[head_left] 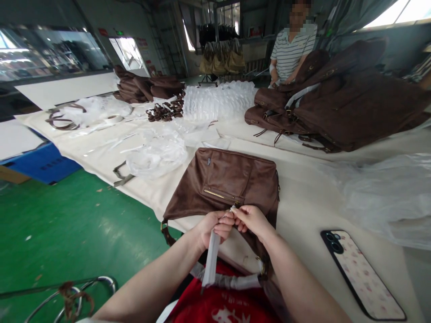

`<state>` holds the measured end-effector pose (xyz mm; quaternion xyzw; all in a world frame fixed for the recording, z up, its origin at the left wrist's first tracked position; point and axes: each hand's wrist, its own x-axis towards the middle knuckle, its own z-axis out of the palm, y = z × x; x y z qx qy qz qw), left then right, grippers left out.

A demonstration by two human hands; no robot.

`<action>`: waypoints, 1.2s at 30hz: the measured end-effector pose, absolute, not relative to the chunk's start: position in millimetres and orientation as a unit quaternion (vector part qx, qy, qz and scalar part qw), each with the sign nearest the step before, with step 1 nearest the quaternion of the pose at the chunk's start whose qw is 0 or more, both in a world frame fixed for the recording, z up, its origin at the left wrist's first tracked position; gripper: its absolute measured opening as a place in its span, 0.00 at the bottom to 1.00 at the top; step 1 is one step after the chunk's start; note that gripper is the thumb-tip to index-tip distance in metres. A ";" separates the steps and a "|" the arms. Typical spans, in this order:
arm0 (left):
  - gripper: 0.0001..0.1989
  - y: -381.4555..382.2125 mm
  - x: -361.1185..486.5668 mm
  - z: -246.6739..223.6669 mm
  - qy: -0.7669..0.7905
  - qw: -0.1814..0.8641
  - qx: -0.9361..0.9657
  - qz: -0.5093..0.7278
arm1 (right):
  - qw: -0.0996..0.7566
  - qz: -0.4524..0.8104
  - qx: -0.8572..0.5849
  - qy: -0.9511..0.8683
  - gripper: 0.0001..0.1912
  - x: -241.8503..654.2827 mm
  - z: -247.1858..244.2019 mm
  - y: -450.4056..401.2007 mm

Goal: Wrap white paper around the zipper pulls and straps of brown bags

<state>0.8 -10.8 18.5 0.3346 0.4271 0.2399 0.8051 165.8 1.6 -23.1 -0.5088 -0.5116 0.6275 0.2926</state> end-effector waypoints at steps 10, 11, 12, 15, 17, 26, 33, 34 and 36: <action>0.21 -27.4 26.1 13.3 0.363 0.888 0.212 0.186 | 0.380 0.750 -0.384 -0.382 0.23 170.2 -4.0 -5.7; 0.26 -30.8 26.6 12.4 0.376 0.880 0.233 0.174 | 0.392 0.754 -0.386 -0.360 0.23 170.0 -4.1 -5.7; 0.30 -34.3 25.2 12.1 0.392 0.865 0.264 0.167 | 0.405 0.754 -0.389 -0.342 0.24 169.6 -4.9 -5.5; 0.34 -41.1 7.8 15.7 0.419 0.813 0.360 0.183 | 0.433 0.741 -0.404 -0.317 0.26 167.1 -8.7 -3.8; 0.33 -37.8 -13.7 21.2 0.431 0.782 0.394 0.219 | 0.434 0.727 -0.430 -0.313 0.26 164.2 -10.1 -2.7; 0.30 46.2 -163.9 48.5 0.670 0.335 0.494 0.442 | 0.374 0.532 -0.558 -0.516 0.33 198.2 17.5 -6.1; 0.20 73.1 -189.5 16.9 0.728 0.291 0.538 0.309 | 0.221 0.292 -0.739 -0.565 0.25 271.6 7.4 -30.9; 0.18 74.1 -186.6 14.0 0.738 0.276 0.543 0.292 | 0.224 0.316 -0.738 -0.552 0.25 270.3 3.6 -34.0; 0.16 74.7 -181.4 13.6 0.761 0.239 0.545 0.257 | 0.281 0.383 -0.723 -0.502 0.23 260.2 -1.8 -36.2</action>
